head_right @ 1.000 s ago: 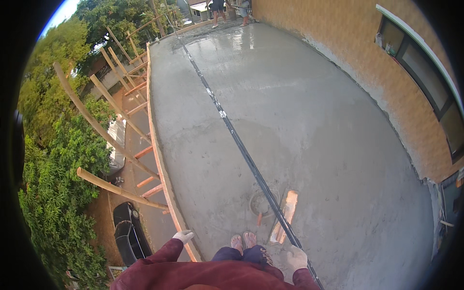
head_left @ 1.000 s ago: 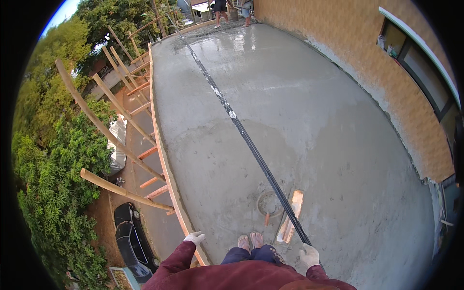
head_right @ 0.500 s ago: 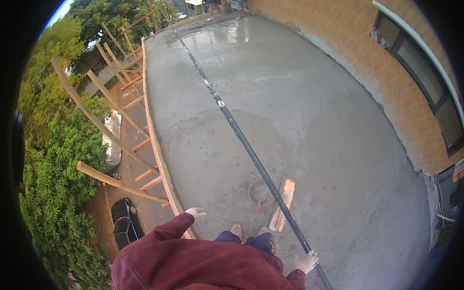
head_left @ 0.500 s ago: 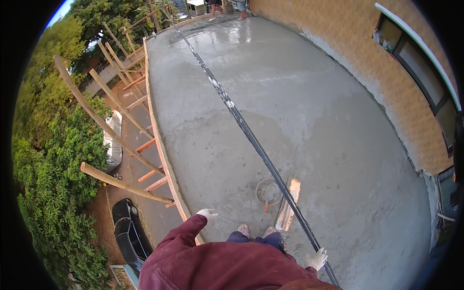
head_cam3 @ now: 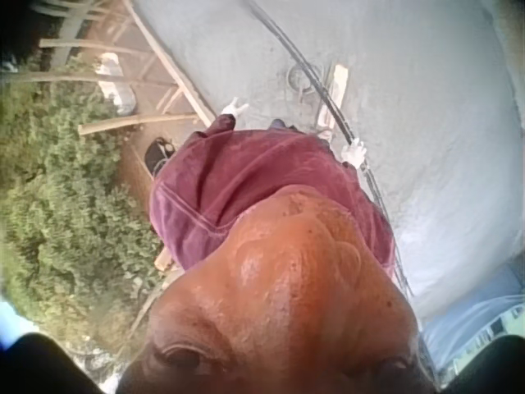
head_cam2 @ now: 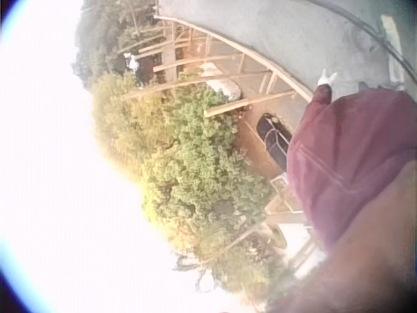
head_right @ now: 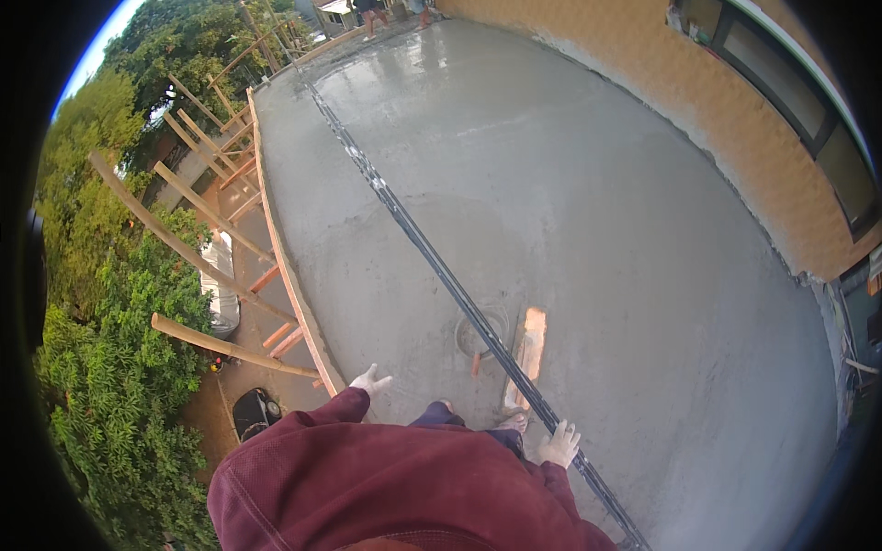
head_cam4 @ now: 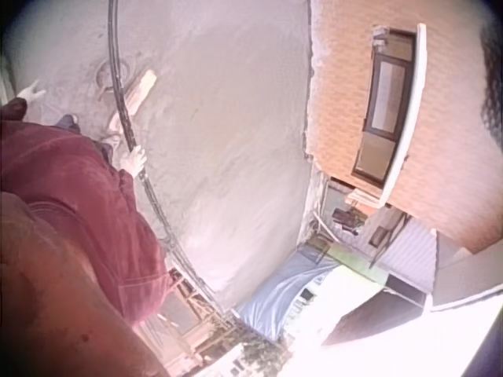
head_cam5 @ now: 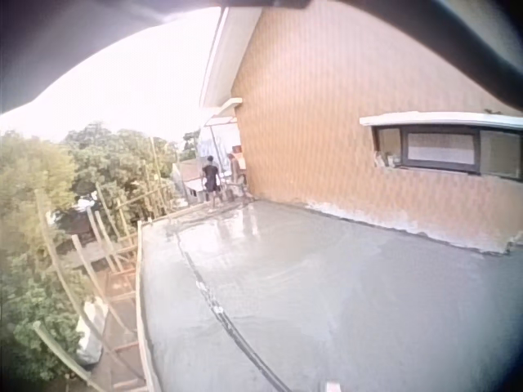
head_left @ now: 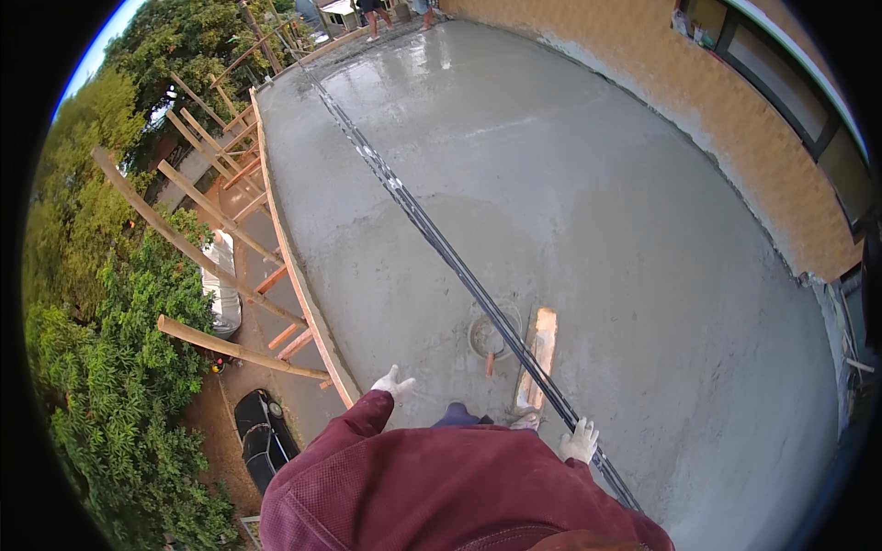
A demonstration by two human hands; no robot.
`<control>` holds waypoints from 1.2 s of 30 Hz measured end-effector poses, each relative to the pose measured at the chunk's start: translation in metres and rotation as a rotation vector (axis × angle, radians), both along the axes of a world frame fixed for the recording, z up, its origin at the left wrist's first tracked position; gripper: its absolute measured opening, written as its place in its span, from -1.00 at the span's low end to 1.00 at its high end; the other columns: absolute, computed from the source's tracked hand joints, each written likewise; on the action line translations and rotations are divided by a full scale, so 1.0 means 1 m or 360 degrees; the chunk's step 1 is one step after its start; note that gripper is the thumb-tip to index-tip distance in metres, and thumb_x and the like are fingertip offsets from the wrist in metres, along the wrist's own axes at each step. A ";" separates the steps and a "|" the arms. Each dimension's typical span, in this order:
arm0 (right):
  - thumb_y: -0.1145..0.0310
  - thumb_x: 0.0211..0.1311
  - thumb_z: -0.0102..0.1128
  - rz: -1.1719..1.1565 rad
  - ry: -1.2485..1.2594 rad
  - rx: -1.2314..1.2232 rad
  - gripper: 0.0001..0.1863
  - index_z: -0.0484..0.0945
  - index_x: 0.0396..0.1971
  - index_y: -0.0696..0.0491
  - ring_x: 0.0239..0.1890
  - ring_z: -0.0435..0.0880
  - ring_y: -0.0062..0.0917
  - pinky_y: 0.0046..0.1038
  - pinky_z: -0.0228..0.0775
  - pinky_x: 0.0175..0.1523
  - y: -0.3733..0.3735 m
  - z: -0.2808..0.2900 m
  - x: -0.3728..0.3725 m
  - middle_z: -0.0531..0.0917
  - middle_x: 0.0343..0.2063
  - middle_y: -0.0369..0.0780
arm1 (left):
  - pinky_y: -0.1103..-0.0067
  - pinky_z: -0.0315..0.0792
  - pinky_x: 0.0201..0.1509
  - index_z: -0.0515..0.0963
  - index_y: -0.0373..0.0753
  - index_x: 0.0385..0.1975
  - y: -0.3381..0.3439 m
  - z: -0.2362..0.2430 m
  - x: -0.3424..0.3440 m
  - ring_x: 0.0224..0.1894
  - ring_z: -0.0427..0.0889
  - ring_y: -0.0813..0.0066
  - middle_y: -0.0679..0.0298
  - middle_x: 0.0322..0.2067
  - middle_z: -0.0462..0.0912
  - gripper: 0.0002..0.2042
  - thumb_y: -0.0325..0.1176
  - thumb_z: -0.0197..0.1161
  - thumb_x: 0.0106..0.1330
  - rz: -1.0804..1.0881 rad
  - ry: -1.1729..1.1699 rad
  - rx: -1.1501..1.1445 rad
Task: The person smooths a freshly poured concrete floor using a wooden float and a trowel. They repeatedly scoop wet concrete from a bucket and spread it to fill low spots, then level the surface with the float.
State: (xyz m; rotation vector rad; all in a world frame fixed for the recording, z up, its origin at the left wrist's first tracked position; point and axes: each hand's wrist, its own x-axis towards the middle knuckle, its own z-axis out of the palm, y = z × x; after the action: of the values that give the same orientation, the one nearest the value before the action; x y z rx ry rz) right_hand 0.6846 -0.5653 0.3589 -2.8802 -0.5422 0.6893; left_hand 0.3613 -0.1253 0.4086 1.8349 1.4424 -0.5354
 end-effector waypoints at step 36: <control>0.17 0.28 0.22 -0.0166 0.0428 0.0016 -0.22 0.23 0.47 0.06 0.52 0.17 0.03 -0.12 0.17 0.52 0.014 0.064 0.016 0.28 0.46 0.03 | -0.07 0.44 0.24 0.28 -0.22 0.28 0.063 -0.078 0.334 0.09 0.43 -0.04 -0.01 0.15 0.37 -0.26 0.15 0.39 0.28 0.1813 -0.1257 -0.0947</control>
State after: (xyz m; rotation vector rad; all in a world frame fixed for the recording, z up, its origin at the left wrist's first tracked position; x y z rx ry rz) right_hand 0.7003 -0.5517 0.4226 -2.7200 -0.3551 1.0308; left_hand 0.6951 -0.0618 0.3301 0.4471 1.2823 0.3067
